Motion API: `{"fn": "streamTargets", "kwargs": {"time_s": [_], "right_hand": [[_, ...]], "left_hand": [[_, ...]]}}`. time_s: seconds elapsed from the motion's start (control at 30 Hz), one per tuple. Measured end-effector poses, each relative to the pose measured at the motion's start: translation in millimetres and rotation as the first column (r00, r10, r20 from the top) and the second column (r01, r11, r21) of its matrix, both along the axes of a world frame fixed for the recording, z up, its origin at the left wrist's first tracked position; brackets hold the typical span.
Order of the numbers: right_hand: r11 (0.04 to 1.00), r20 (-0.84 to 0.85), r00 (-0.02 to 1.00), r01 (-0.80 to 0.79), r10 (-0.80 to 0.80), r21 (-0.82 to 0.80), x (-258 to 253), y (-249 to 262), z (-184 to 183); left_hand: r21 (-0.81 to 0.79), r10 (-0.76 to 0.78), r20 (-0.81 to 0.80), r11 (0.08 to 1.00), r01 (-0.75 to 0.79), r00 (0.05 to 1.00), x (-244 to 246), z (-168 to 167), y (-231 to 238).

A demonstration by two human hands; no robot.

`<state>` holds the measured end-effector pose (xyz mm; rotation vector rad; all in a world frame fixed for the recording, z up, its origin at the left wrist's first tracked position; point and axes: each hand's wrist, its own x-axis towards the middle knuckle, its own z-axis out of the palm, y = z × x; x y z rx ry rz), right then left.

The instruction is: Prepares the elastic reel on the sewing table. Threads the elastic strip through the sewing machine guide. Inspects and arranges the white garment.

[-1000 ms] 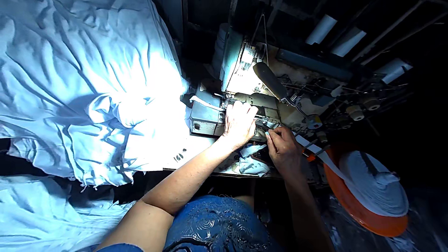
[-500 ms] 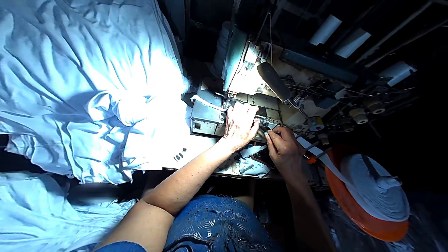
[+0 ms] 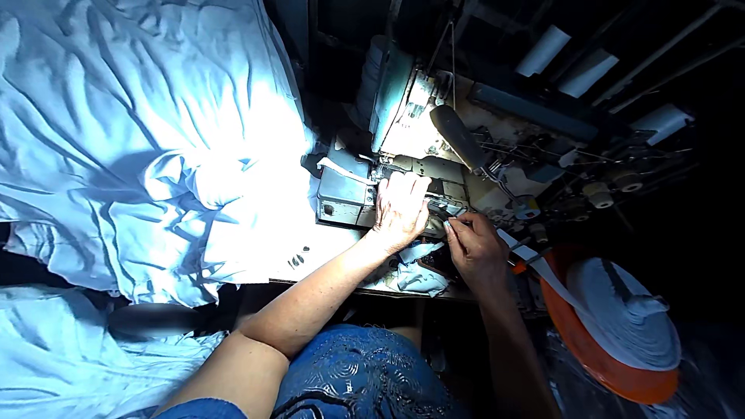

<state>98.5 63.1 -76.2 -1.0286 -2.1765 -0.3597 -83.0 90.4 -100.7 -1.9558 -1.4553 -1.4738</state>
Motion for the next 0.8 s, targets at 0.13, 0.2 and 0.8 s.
{"fn": "streamTargets", "kwargs": {"time_s": [0.13, 0.2, 0.8], "right_hand": [[1.000, -0.005, 1.000, -0.022, 0.022, 0.004, -4, 2, 0], [1.000, -0.003, 1.000, -0.028, 0.028, -0.004, -5, 3, 0], [0.999, -0.036, 0.999, 0.032, -0.032, -0.023, 0, -4, 0]], "left_hand": [[0.046, 0.008, 0.006, 0.999, -0.008, 1.000, 1, -5, 4], [0.039, -0.020, 0.025, 0.999, 0.019, 0.999, -1, -4, 3], [0.057, -0.013, -0.001, 0.998, 0.013, 1.000, -2, -4, 2]]}}
